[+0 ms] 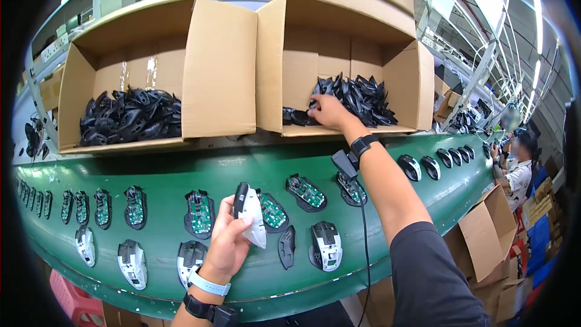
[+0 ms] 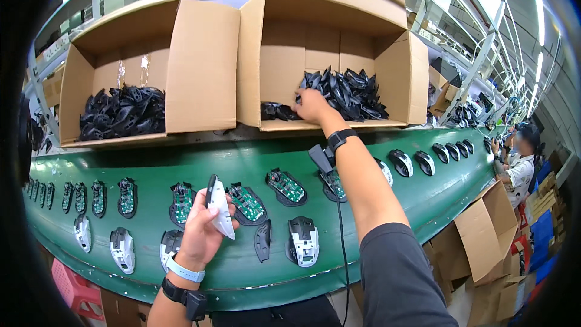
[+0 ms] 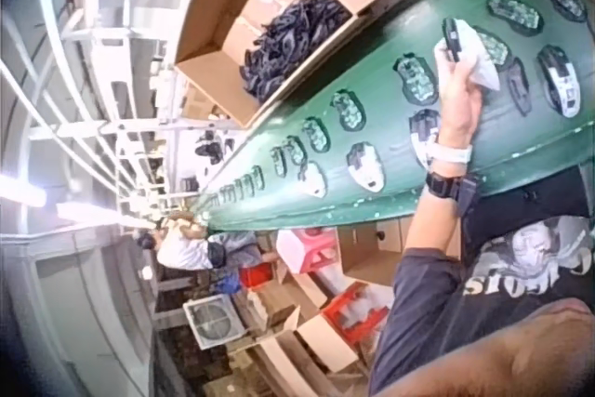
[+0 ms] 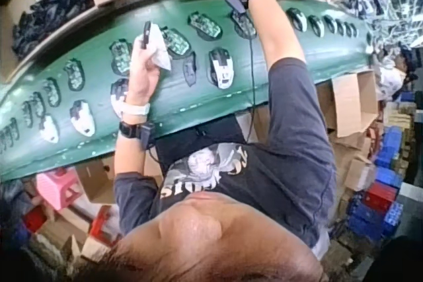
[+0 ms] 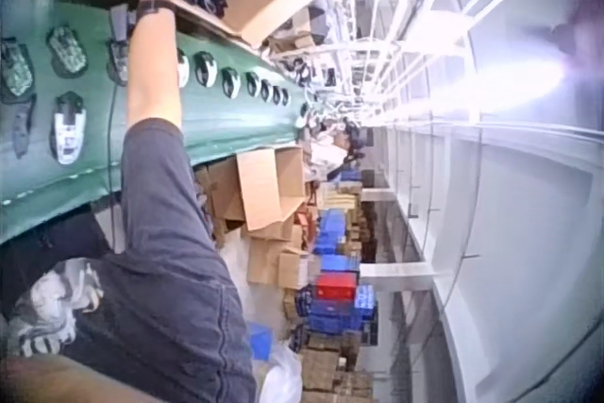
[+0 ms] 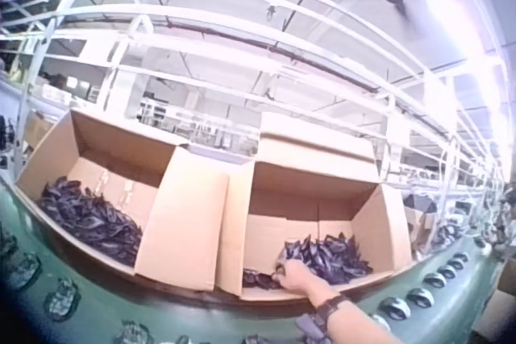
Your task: The person assembles computer mice on a green workbench. They pick up a white plastic mouse shell, insert a black rubber grip piece, and then place a green circuit board into the shell. The person repeats this process for multiple units, handling the components by hand.
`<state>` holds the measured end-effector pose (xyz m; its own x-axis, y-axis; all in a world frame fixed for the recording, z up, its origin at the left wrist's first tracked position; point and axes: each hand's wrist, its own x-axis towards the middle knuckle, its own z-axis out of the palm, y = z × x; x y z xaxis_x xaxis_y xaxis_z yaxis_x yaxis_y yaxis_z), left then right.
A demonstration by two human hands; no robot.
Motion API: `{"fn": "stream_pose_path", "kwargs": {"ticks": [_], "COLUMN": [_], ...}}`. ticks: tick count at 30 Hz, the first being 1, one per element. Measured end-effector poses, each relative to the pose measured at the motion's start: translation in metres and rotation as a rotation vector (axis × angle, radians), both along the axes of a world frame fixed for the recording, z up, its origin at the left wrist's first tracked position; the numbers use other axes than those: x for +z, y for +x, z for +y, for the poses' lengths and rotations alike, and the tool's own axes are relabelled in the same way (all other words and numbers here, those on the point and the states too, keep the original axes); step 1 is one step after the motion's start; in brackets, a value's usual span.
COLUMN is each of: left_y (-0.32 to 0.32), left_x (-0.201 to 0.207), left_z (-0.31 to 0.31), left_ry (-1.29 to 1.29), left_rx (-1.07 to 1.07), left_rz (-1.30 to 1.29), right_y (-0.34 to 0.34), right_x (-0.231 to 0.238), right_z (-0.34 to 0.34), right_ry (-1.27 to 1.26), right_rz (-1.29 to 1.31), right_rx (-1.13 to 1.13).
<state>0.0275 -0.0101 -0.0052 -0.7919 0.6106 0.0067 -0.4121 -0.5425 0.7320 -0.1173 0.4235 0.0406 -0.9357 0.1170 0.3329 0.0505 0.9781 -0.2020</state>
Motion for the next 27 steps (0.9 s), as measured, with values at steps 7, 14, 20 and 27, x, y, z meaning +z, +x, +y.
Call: {"fn": "stream_pose_path", "kwargs": {"ticks": [7, 14, 20, 27], "left_y": [-0.008, -0.007, -0.003, -0.010], "left_x": [-0.006, -0.027, -0.041, -0.044], "left_z": [-0.010, 0.047, 0.022, 0.045], "left_ry": [0.071, 0.128, 0.067, 0.105], "left_rx": [0.077, -0.089, -0.036, 0.014], "left_rz": [0.067, 0.240, 0.165, 0.155], "right_y": [-0.026, -0.008, -0.075, -0.046], "right_x": [0.002, -0.030, -0.091, -0.038], "right_z": [-0.063, 0.137, 0.110, 0.194], "right_ry": [0.257, 0.362, -0.268, -0.894], "right_rz": [-0.250, 0.544, 0.488, 0.282], "right_rx": [-0.315, -0.356, -0.270, 0.120]}}
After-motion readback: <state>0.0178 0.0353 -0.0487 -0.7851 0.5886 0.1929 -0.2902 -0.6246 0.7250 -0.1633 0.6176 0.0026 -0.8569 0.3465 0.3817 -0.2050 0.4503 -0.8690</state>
